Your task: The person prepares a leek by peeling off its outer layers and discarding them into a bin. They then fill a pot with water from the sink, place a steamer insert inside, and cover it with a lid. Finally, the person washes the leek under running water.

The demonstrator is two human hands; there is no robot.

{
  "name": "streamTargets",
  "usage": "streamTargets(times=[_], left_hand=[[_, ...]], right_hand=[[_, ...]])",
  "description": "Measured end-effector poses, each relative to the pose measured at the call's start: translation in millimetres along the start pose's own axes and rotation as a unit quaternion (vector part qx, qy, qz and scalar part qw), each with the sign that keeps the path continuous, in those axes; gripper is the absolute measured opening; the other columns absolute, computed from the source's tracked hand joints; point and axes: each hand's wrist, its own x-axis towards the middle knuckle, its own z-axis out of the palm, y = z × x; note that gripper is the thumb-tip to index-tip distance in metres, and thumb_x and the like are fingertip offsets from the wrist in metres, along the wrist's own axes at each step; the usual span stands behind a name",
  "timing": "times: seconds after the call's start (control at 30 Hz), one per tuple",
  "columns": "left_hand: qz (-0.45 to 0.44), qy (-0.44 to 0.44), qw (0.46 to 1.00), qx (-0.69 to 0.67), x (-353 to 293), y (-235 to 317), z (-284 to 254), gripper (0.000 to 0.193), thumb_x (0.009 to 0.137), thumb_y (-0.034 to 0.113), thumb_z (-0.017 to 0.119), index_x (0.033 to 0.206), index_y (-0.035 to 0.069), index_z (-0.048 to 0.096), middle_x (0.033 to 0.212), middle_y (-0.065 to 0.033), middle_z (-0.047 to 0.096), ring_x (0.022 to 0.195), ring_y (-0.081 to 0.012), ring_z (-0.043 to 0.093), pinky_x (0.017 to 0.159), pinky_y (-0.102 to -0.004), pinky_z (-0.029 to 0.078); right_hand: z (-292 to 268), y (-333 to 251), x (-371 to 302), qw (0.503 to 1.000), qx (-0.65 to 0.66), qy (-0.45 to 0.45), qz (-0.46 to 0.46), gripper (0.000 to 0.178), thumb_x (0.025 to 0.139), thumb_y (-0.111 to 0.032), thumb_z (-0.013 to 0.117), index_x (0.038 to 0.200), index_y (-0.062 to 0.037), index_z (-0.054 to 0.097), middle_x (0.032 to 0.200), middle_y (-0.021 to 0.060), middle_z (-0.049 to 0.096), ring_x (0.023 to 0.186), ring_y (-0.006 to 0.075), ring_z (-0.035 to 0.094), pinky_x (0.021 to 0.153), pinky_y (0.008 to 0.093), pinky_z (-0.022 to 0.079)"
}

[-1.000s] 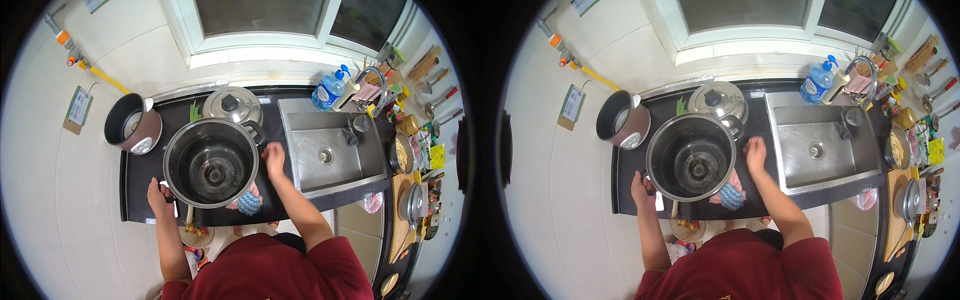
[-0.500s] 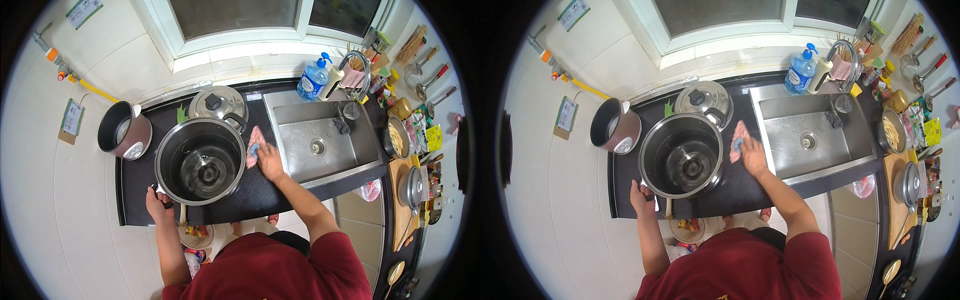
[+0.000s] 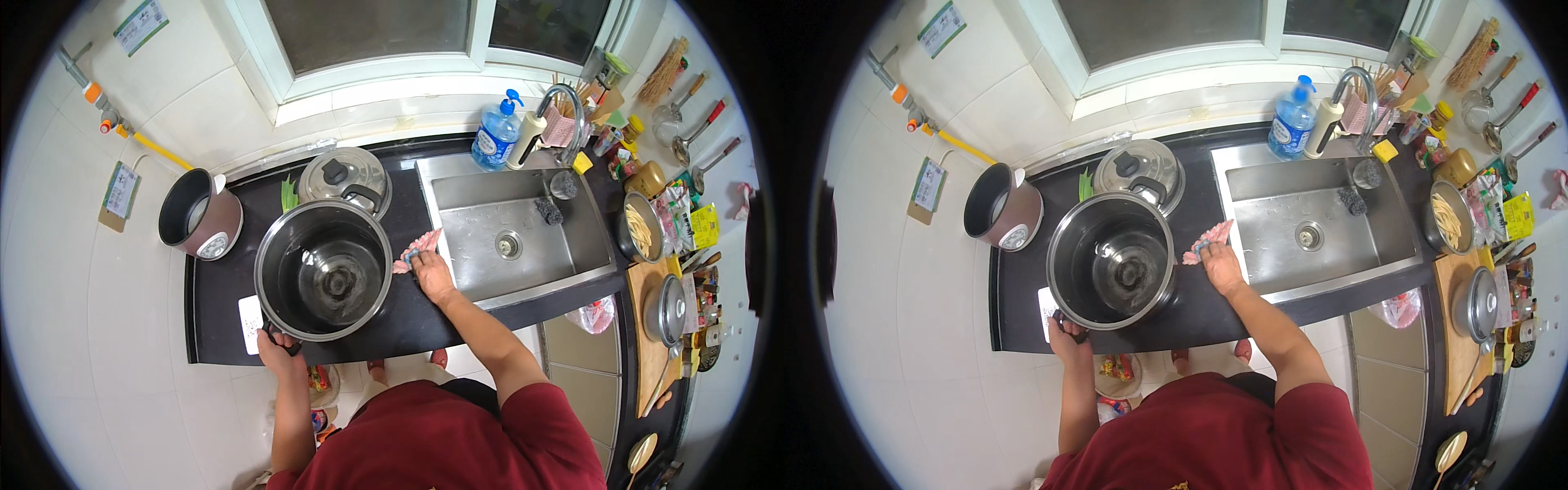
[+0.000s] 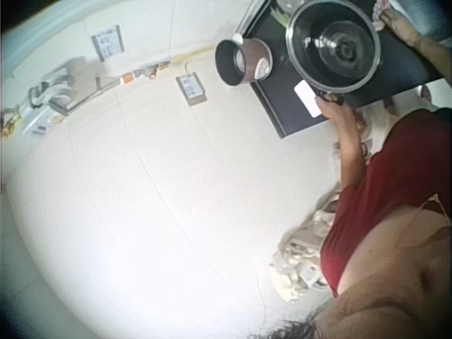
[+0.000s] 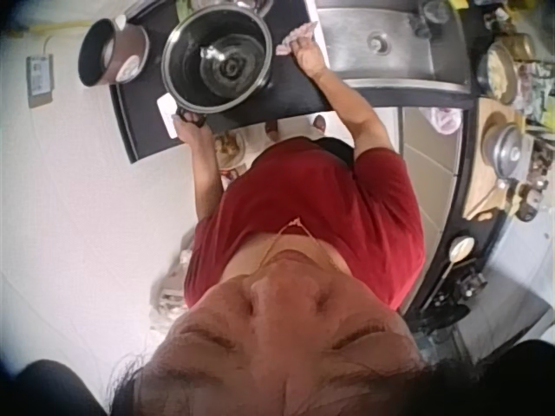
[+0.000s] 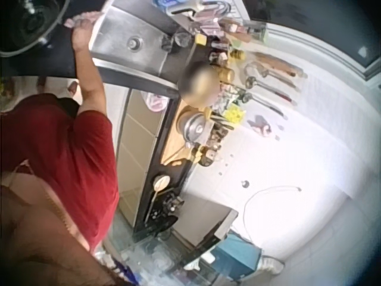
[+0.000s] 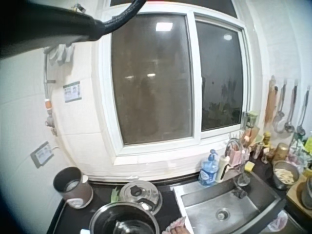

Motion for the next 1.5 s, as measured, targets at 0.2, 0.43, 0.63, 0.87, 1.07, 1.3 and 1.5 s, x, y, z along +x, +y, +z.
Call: streamTargets(times=[0.2, 0.43, 0.63, 0.87, 1.07, 1.3, 1.5], left_hand=[[0.089, 0.063, 0.983, 0.149, -7.5, -5.1, -5.1, 0.024, 0.100, 0.028, 0.042, 0.096, 0.007, 0.053, 0.070, -0.0021, 0.048, 0.063, -0.0112, 0.044, 0.059, -0.0244, 0.038], [0.535, -0.073, 0.622, 0.567, -87.6, -20.9, 73.2, 0.046, 0.088, 0.016, 0.058, 0.127, -0.004, 0.046, 0.127, -0.0216, 0.046, 0.118, -0.0376, 0.041, 0.101, -0.0461, 0.029], [0.455, -0.460, 0.569, 0.507, -158.9, -119.0, 144.1, 0.050, 0.078, 0.016, 0.067, 0.122, -0.001, 0.050, 0.122, -0.0223, 0.048, 0.110, -0.0411, 0.045, 0.093, -0.0488, 0.034], [0.369, -0.661, 0.440, 0.483, -213.4, -203.8, 155.8, 0.049, 0.078, 0.021, 0.068, 0.118, 0.000, 0.051, 0.123, -0.0238, 0.047, 0.113, -0.0413, 0.045, 0.094, -0.0489, 0.036], [0.335, -0.745, 0.395, 0.421, -278.3, -245.0, 173.5, 0.051, 0.078, 0.021, 0.068, 0.120, -0.001, 0.051, 0.123, -0.0234, 0.047, 0.110, -0.0401, 0.047, 0.092, -0.0482, 0.037], [0.334, -0.778, 0.340, 0.409, -360.1, -268.7, 201.6, 0.052, 0.076, 0.017, 0.071, 0.121, 0.001, 0.051, 0.123, -0.0180, 0.051, 0.113, -0.0362, 0.048, 0.094, -0.0456, 0.038], [0.349, -0.777, 0.328, 0.409, -439.8, -305.9, 217.7, 0.051, 0.075, 0.015, 0.072, 0.121, 0.002, 0.051, 0.120, -0.0161, 0.054, 0.111, -0.0341, 0.050, 0.091, -0.0442, 0.039]], right_hand=[[-10.4, -9.2, -12.6, 0.998, 0.054, 0.012, -0.020, 0.025, 0.083, -0.025, 0.061, 0.099, -0.0061, 0.065, 0.097, 0.0146, 0.063, 0.093, 0.0301, 0.062, 0.081, 0.0404, 0.047], [-83.7, -9.0, -39.1, 0.998, 0.058, -0.020, 0.016, 0.035, 0.088, -0.040, 0.056, 0.099, -0.0095, 0.070, 0.106, 0.0090, 0.062, 0.107, 0.0276, 0.049, 0.090, 0.0426, 0.036], [-165.9, 13.5, -92.4, 0.984, 0.083, -0.045, 0.149, 0.033, 0.086, -0.035, 0.061, 0.106, -0.0095, 0.066, 0.103, 0.0088, 0.065, 0.107, 0.0292, 0.051, 0.090, 0.0427, 0.037], [-226.6, 27.7, -188.2, 0.941, 0.074, -0.046, 0.326, 0.033, 0.080, -0.026, 0.067, 0.108, -0.0079, 0.066, 0.097, 0.0109, 0.066, 0.102, 0.0281, 0.055, 0.088, 0.0407, 0.038], [-271.5, 31.6, -258.5, 0.904, 0.062, -0.005, 0.422, 0.031, 0.083, -0.026, 0.065, 0.107, -0.0079, 0.066, 0.098, 0.0124, 0.066, 0.102, 0.0275, 0.057, 0.091, 0.0403, 0.036], [-320.0, 63.7, -318.5, 0.866, 0.104, 0.087, 0.481, 0.026, 0.082, -0.013, 0.062, 0.107, -0.0063, 0.064, 0.093, 0.0145, 0.068, 0.098, 0.0294, 0.061, 0.093, 0.0438, 0.036], [-348.6, 110.0, -373.4, 0.884, 0.051, 0.213, 0.413, 0.019, 0.083, -0.014, 0.061, 0.100, -0.0067, 0.063, 0.073, 0.0105, 0.064, 0.077, 0.0288, 0.062, 0.089, 0.0414, 0.038]])
